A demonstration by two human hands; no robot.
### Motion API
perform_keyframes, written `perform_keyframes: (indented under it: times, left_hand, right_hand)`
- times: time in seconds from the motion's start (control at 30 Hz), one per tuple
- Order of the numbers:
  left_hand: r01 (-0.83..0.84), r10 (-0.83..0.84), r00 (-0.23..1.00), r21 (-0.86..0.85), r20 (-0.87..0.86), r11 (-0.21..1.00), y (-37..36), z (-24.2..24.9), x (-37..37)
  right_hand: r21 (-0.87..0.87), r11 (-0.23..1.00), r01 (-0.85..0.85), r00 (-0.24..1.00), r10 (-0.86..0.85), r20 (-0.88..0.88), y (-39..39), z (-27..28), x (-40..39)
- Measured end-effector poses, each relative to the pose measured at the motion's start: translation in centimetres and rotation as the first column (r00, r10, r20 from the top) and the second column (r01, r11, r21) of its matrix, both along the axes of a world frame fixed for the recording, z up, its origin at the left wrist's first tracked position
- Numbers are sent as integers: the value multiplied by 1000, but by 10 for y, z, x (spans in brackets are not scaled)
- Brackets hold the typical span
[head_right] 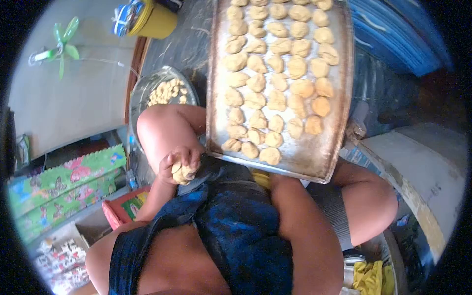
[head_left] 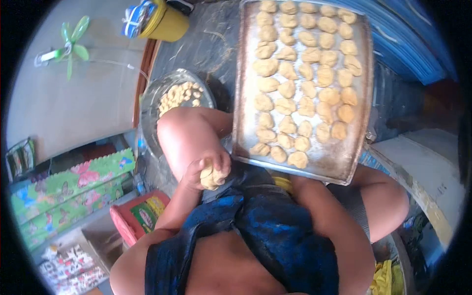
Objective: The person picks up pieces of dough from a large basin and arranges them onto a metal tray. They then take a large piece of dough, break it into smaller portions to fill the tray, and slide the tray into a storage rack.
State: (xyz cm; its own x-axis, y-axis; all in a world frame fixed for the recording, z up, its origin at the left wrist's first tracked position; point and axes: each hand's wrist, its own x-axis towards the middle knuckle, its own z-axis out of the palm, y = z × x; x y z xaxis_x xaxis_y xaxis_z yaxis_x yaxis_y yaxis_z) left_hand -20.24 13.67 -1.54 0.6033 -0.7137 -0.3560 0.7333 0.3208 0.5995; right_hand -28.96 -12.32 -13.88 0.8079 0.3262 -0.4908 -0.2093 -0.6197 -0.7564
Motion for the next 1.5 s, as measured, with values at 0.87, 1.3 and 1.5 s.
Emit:
perform_keyframes:
  times: [0.87,1.3,1.5]
  left_hand:
    - [-267,-923,111,906,369,330,-112,17,63]
    - [-283,-833,89,816,546,505,-83,25,41]
    - [-383,-860,67,808,507,447,-73,10,28]
  right_hand:
    - [167,921,-351,910,378,-170,-35,-21,-20]
    - [-110,882,-459,885,442,-144,-44,-50,-28]
    - [-325,801,-503,864,455,-214,-55,-76,8]
